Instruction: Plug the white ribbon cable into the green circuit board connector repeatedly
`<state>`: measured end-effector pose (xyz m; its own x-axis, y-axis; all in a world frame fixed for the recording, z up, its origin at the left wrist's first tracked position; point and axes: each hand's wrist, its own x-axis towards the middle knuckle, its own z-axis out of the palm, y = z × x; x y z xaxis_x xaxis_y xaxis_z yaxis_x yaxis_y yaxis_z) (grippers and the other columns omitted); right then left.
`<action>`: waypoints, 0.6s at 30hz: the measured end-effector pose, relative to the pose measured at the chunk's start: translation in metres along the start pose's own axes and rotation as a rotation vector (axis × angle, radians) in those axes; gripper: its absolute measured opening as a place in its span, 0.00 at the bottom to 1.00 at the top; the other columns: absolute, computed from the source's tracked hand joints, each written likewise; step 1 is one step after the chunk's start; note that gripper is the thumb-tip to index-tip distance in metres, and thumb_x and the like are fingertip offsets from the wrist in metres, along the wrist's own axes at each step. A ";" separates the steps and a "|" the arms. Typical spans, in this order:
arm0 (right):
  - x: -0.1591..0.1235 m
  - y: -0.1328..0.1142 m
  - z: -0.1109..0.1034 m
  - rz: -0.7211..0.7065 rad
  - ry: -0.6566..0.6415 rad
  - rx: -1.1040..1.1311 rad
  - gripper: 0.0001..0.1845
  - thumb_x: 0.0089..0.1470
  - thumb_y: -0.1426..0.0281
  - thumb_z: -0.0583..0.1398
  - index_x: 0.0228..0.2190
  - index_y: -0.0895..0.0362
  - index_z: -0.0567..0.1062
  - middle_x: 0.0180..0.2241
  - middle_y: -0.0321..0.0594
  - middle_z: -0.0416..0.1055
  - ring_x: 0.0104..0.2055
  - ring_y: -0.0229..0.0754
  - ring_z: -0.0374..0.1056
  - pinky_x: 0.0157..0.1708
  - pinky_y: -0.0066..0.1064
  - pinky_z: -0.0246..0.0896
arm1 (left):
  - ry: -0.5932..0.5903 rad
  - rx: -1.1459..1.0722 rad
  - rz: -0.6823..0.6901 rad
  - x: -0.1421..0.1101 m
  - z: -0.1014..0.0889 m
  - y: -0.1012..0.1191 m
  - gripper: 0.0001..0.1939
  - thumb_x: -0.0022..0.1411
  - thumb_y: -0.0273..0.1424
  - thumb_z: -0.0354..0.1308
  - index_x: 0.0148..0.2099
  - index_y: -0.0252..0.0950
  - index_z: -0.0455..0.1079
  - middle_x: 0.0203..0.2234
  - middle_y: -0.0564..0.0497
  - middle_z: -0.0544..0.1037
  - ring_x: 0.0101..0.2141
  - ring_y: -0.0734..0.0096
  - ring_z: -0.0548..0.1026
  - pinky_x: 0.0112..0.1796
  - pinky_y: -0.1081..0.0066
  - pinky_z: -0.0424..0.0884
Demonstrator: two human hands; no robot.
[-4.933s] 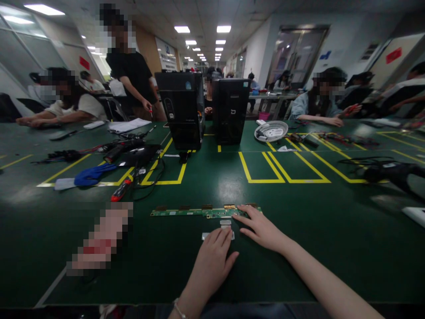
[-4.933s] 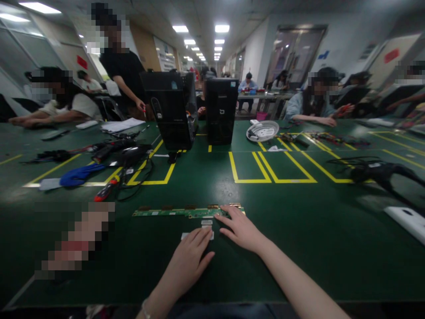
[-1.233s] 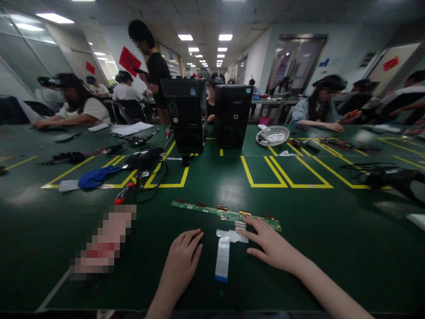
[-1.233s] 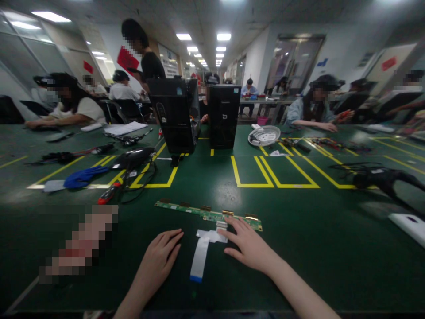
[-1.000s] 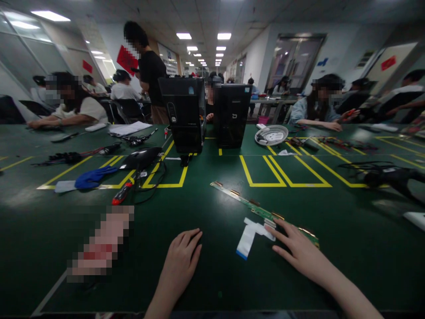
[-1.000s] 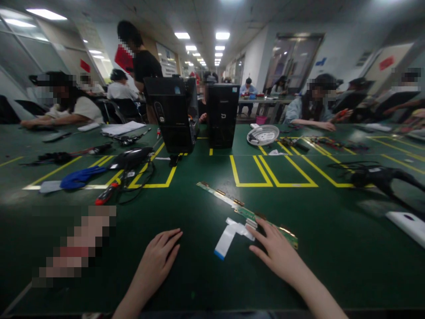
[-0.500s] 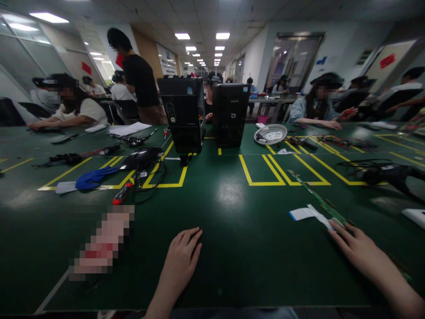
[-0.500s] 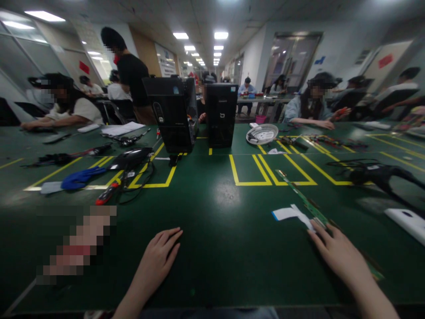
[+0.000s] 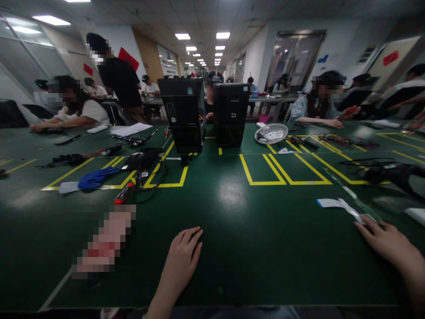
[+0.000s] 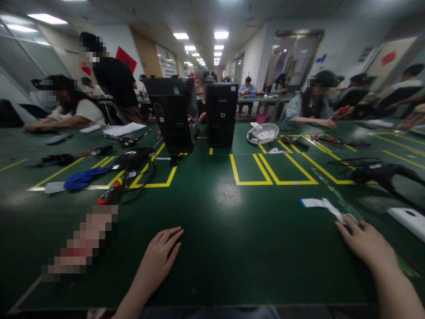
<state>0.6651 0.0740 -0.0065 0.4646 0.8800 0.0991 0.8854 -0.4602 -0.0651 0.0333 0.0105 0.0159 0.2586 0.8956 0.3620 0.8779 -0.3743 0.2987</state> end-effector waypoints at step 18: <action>0.011 0.003 -0.002 0.128 0.040 0.045 0.37 0.59 0.49 0.43 0.57 0.60 0.69 0.56 0.67 0.59 0.58 0.65 0.58 0.45 0.55 0.51 | -0.019 0.006 -0.010 0.000 0.000 -0.001 0.17 0.68 0.29 0.49 0.56 0.38 0.68 0.52 0.46 0.72 0.51 0.57 0.70 0.51 0.54 0.69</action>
<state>0.6730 0.0821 -0.0034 0.5744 0.8087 0.1268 0.8180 -0.5616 -0.1241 0.0322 0.0110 0.0150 0.2576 0.9037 0.3420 0.8827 -0.3641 0.2971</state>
